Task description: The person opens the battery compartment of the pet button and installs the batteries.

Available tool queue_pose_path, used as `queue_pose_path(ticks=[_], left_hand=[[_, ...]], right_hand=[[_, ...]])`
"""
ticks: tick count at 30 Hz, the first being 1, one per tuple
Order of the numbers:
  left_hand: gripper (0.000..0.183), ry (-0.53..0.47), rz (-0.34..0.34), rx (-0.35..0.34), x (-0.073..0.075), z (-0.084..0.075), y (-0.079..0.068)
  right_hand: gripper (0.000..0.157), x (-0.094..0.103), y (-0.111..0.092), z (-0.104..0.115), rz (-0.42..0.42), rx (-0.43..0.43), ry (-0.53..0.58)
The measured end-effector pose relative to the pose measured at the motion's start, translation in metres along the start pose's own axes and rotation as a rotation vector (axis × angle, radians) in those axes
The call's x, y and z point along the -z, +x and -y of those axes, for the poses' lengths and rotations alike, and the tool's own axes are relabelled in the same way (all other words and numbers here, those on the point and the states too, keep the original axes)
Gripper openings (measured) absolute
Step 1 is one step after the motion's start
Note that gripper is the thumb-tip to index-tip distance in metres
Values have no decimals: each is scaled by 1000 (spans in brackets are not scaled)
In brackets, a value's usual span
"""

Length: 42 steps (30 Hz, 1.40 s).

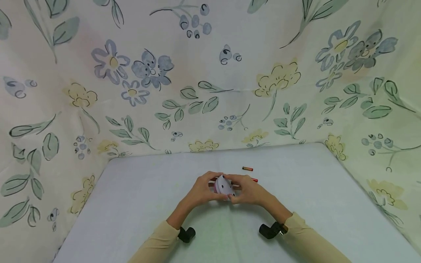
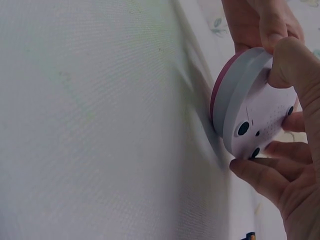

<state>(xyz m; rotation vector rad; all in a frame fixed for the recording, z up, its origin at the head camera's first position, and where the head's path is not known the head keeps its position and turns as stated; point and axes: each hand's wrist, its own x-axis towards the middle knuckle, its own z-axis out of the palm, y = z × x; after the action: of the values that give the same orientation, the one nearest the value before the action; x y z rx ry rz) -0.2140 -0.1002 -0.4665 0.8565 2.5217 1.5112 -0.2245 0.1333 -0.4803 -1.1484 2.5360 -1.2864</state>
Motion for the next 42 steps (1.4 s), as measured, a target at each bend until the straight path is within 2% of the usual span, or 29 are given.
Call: queue_pose_path(ticks=[8,19,24,28,32,38,42], left_hand=[[75,-13,16,-3,1,-1,1],[75,16,26,-42,1,-1,3],[77,20,46,-29,5,1,1],[77,24,50,-3,10,1,0],[78,32,58,39,11,0,0],[78,8,58,64,12,-1,0],[78,1,59,64,12,0,0]], right_hand=[[69,0,-1,-1,-3,16,13],[69,1,-2,-3,-6,22,35],[58,1,-5,-2,-29,66,90],[49,0,-4,1,-48,85,24],[51,1,-2,5,-14,39,-58],[58,3,-2,4,-22,-48,16],[59,4,-2,3,-24,-56,20]])
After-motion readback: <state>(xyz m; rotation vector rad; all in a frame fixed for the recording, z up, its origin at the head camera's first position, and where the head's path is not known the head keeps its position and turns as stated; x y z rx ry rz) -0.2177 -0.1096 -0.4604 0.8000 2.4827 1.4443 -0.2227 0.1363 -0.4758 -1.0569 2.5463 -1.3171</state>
